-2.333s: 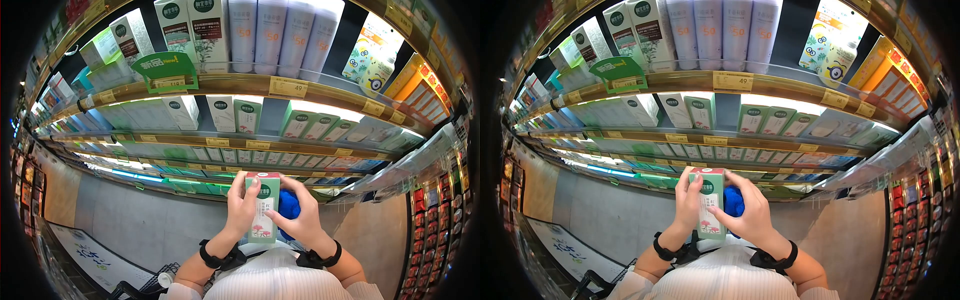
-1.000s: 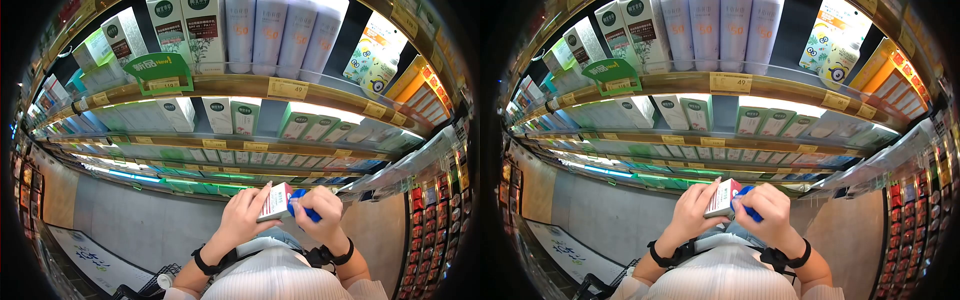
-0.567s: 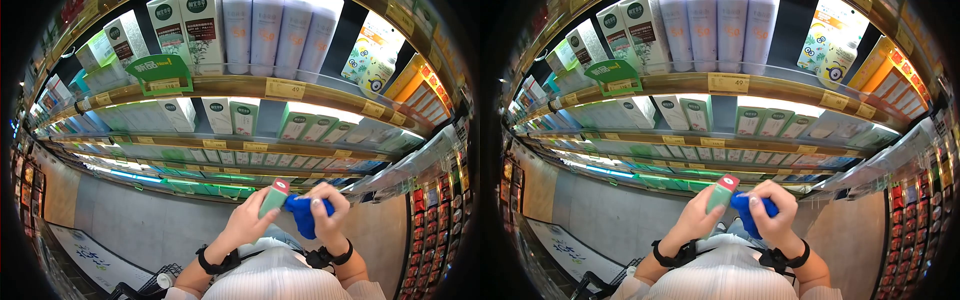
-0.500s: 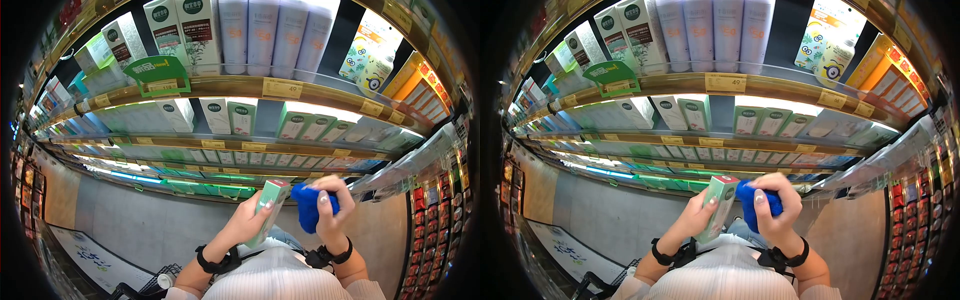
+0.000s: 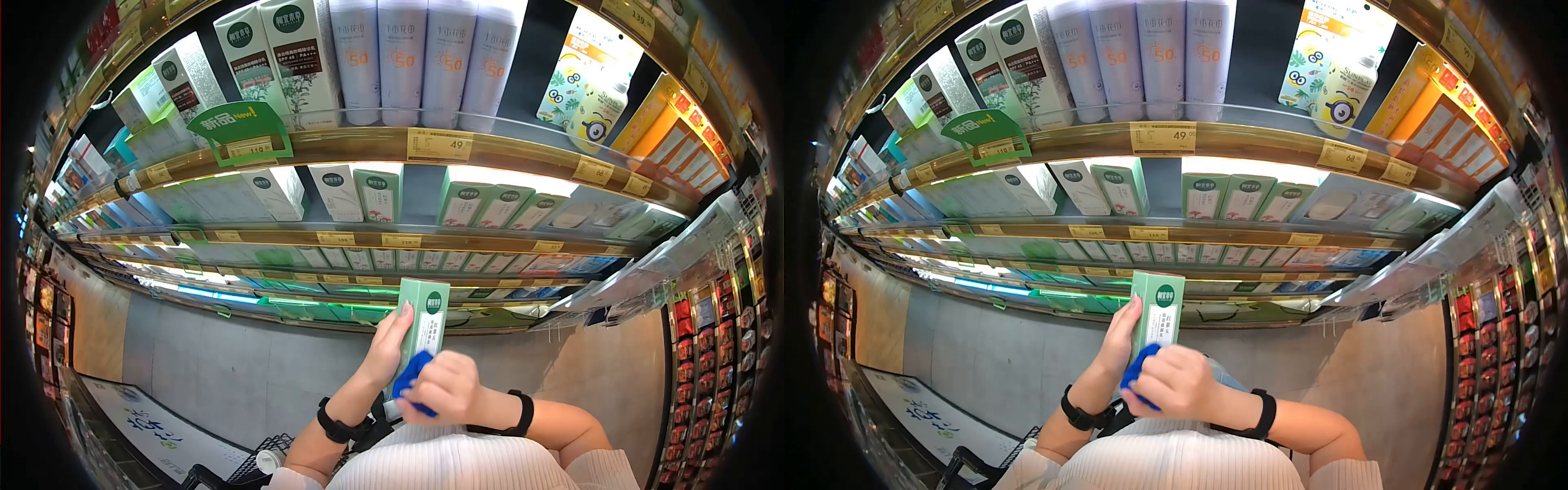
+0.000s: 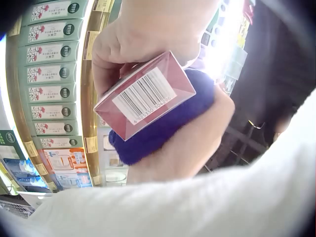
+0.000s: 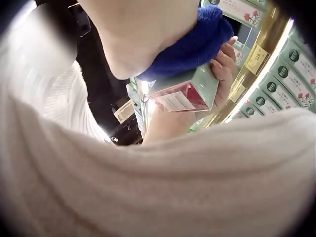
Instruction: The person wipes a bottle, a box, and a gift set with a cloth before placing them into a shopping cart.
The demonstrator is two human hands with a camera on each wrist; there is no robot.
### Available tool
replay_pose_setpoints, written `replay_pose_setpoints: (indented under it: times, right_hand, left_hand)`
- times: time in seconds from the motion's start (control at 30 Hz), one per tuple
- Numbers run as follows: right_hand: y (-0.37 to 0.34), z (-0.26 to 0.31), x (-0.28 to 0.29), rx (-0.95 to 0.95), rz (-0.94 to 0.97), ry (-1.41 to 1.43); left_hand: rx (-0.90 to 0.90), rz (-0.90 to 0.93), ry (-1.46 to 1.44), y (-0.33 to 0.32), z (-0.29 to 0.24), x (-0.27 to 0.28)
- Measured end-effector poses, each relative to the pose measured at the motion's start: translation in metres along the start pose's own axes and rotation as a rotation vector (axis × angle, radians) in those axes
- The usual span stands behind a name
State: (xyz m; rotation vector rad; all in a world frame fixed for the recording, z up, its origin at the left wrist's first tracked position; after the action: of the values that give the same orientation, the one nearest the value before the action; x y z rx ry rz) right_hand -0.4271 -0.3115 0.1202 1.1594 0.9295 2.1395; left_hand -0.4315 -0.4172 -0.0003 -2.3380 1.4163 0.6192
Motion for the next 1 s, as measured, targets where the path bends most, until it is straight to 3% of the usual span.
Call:
replay_pose_setpoints:
  times: [0.1, 0.17, 0.3, 0.43, 0.57, 0.6, 0.63, 0.7, 0.77, 0.83, 0.9, 0.97, 1.0]
  right_hand:
    - [0.005, 0.000, 0.003, 0.040, 0.089, 0.072]
    - [0.016, -0.010, 0.019, 0.061, -0.008, -0.109]
    - [0.033, -0.033, 0.040, 0.020, -0.212, -0.352]
    - [0.018, -0.030, 0.009, -0.011, -0.100, -0.113]
    - [-0.008, -0.007, -0.026, -0.053, 0.142, 0.240]
    - [-0.017, 0.000, -0.040, -0.052, 0.312, 0.265]
    - [-0.018, 0.001, -0.042, -0.050, 0.313, 0.268]
    - [-0.013, 0.004, -0.047, -0.019, 0.354, 0.279]
    - [0.009, -0.003, -0.026, -0.003, 0.230, 0.235]
    - [0.033, -0.017, -0.006, -0.009, 0.038, 0.237]
    - [0.053, -0.027, 0.011, 0.014, -0.040, 0.013]
    - [0.059, -0.041, 0.011, 0.011, -0.091, -0.214]
    - [0.054, -0.050, 0.005, 0.017, -0.101, -0.292]
  left_hand:
    - [0.037, 0.023, 0.026, -0.001, 0.000, -0.006]
    - [0.069, 0.110, 0.078, -0.003, 0.002, -0.011]
    - [0.070, 0.046, 0.028, -0.011, -0.012, -0.036]
    - [0.046, -0.087, -0.088, 0.003, 0.007, -0.003]
    - [0.048, -0.055, -0.071, 0.016, 0.019, 0.022]
    - [0.104, -0.071, -0.195, 0.019, 0.022, 0.026]
    - [0.158, -0.084, -0.318, 0.023, 0.023, 0.028]
    - [0.153, -0.139, -0.287, 0.027, 0.016, 0.032]
    - [0.109, -0.016, -0.221, 0.029, 0.021, 0.035]
    - [0.108, -0.052, -0.248, 0.026, 0.022, 0.038]
    - [0.177, -0.043, -0.104, 0.014, 0.016, 0.029]
    - [0.070, 0.149, 0.018, 0.005, 0.004, 0.010]
    - [0.054, 0.111, -0.023, 0.002, 0.009, 0.010]
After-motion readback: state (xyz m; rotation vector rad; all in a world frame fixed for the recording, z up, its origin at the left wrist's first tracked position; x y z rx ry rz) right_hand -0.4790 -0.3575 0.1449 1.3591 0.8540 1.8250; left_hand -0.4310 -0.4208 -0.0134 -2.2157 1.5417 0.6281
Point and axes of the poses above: each hand's wrist, its own y-axis towards the middle knuckle, its own x-axis out of the back of the hand, z = x × y, the point moved 8 cm from there along y, towards the middle knuckle, and after that the axes turned 6 degrees about -x, right-handed, at the moved point
